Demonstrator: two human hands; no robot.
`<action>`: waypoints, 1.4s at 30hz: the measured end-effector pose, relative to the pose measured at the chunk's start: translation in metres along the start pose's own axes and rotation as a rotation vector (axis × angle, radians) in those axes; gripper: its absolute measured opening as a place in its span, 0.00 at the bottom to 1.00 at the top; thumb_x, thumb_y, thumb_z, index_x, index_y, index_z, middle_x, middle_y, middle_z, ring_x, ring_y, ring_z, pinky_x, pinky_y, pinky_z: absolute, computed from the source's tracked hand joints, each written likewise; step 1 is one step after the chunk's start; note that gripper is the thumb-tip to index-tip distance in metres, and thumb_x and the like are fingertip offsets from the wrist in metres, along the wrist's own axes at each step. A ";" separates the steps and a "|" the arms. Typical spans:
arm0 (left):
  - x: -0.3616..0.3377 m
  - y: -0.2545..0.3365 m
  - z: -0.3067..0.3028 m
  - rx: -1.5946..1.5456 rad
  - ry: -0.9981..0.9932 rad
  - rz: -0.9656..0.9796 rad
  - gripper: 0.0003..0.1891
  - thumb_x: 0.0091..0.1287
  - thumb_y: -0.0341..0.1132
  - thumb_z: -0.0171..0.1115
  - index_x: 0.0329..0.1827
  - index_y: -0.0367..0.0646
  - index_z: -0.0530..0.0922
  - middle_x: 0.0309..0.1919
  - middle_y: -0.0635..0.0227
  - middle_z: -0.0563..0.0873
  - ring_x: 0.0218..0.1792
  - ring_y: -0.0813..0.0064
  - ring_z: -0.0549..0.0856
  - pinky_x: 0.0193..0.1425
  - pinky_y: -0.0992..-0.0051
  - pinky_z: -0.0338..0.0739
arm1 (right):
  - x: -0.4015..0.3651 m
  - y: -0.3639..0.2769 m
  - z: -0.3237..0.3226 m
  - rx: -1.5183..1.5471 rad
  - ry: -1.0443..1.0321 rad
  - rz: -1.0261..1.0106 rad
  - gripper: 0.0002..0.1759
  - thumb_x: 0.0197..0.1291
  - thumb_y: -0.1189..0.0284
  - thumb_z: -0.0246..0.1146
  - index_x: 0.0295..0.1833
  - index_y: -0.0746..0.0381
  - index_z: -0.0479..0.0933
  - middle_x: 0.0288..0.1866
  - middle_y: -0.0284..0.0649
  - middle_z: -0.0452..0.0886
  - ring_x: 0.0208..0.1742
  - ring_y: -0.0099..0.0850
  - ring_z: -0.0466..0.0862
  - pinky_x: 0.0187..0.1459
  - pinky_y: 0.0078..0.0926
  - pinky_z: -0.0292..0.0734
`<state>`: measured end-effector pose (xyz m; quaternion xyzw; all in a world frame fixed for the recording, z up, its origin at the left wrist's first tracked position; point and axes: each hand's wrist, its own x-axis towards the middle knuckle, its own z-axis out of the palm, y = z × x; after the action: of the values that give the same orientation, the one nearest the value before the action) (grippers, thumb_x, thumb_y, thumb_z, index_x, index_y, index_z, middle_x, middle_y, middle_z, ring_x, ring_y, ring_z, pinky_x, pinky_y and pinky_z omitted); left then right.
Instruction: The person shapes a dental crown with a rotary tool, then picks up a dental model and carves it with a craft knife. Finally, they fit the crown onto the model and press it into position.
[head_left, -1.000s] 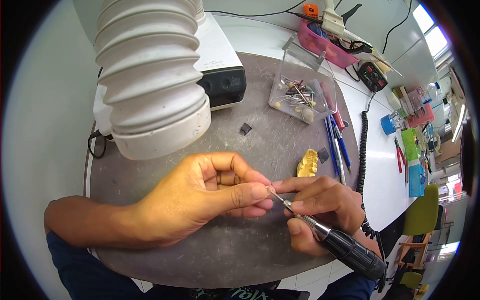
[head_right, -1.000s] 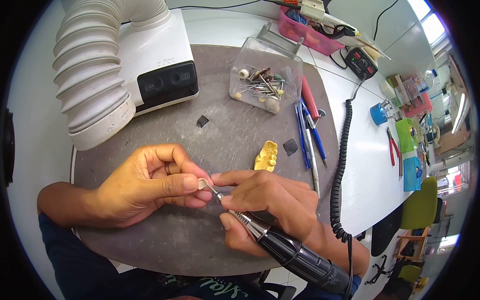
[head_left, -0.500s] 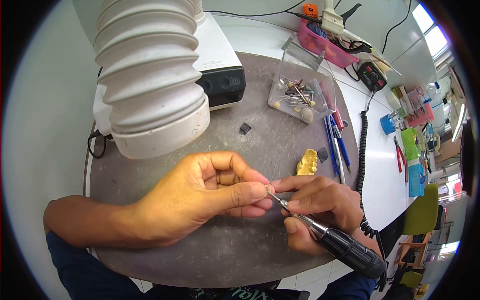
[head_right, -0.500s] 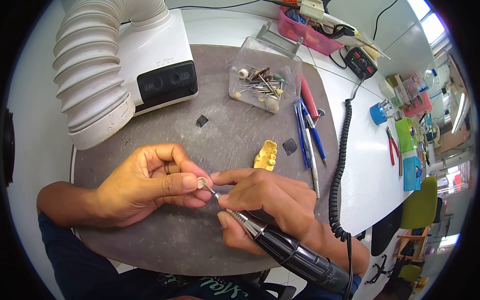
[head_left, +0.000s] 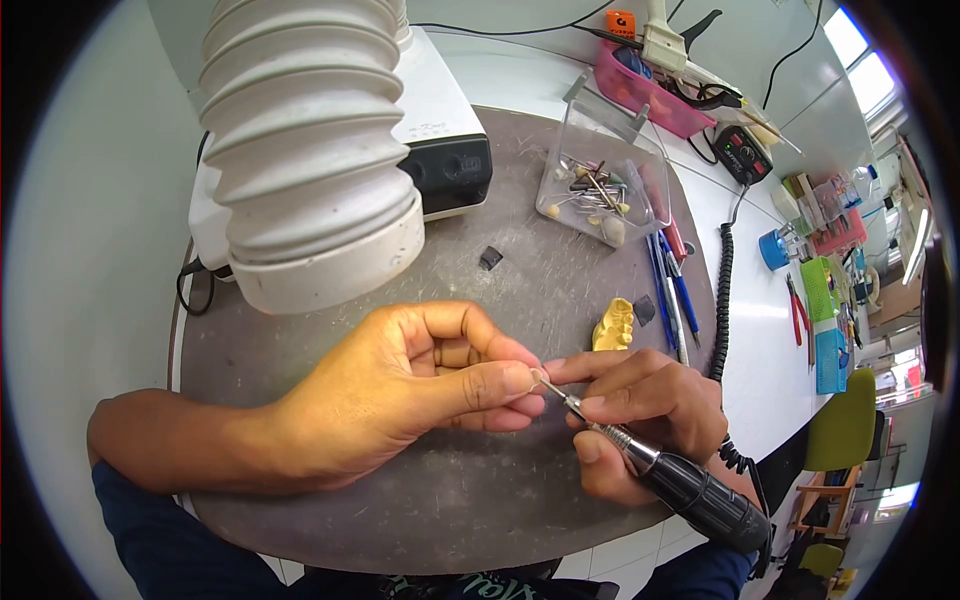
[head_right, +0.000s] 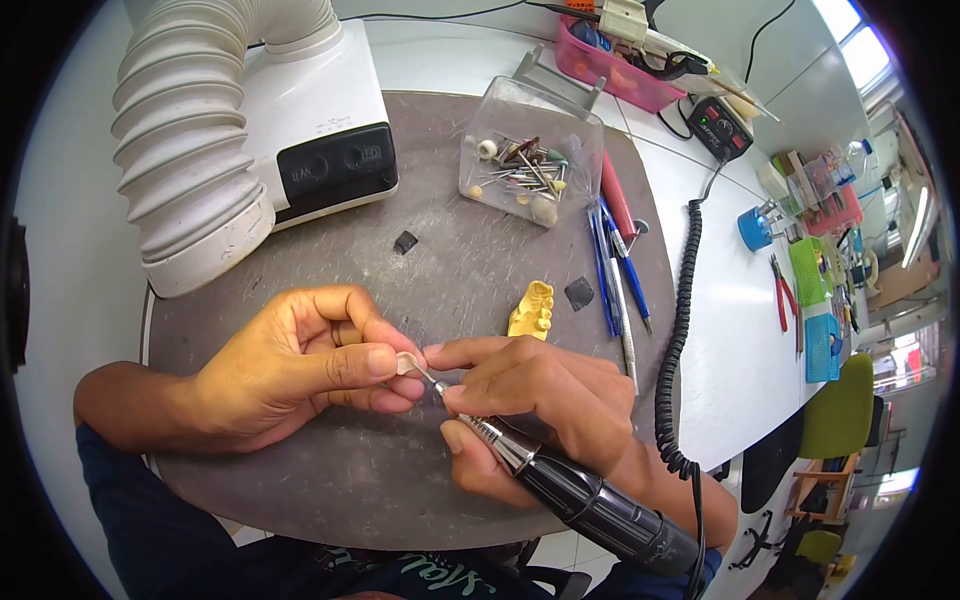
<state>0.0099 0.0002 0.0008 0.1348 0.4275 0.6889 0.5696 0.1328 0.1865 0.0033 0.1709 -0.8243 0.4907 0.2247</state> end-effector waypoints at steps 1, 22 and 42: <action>0.000 0.000 0.000 -0.004 -0.001 -0.004 0.05 0.69 0.28 0.60 0.43 0.36 0.75 0.48 0.57 0.82 0.49 0.72 0.85 0.56 0.72 0.83 | 0.001 0.000 0.000 0.000 0.000 0.000 0.12 0.47 0.83 0.71 0.37 0.69 0.75 0.30 0.44 0.82 0.40 0.43 0.88 0.46 0.37 0.85; 0.001 -0.004 -0.002 0.012 -0.015 0.034 0.04 0.68 0.24 0.60 0.44 0.35 0.76 0.47 0.56 0.83 0.50 0.70 0.85 0.56 0.71 0.83 | 0.003 -0.002 0.003 0.003 0.003 0.003 0.11 0.46 0.84 0.70 0.36 0.69 0.76 0.27 0.43 0.80 0.32 0.36 0.87 0.48 0.41 0.85; 0.000 -0.001 0.001 0.000 -0.005 0.030 0.07 0.70 0.27 0.58 0.47 0.35 0.76 0.48 0.58 0.82 0.50 0.73 0.85 0.57 0.73 0.82 | 0.002 -0.006 -0.002 -0.010 -0.020 0.039 0.13 0.48 0.84 0.70 0.39 0.68 0.75 0.32 0.44 0.81 0.44 0.45 0.87 0.46 0.36 0.85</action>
<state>0.0111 0.0008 0.0006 0.1429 0.4242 0.6970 0.5602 0.1346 0.1855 0.0090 0.1587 -0.8320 0.4893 0.2079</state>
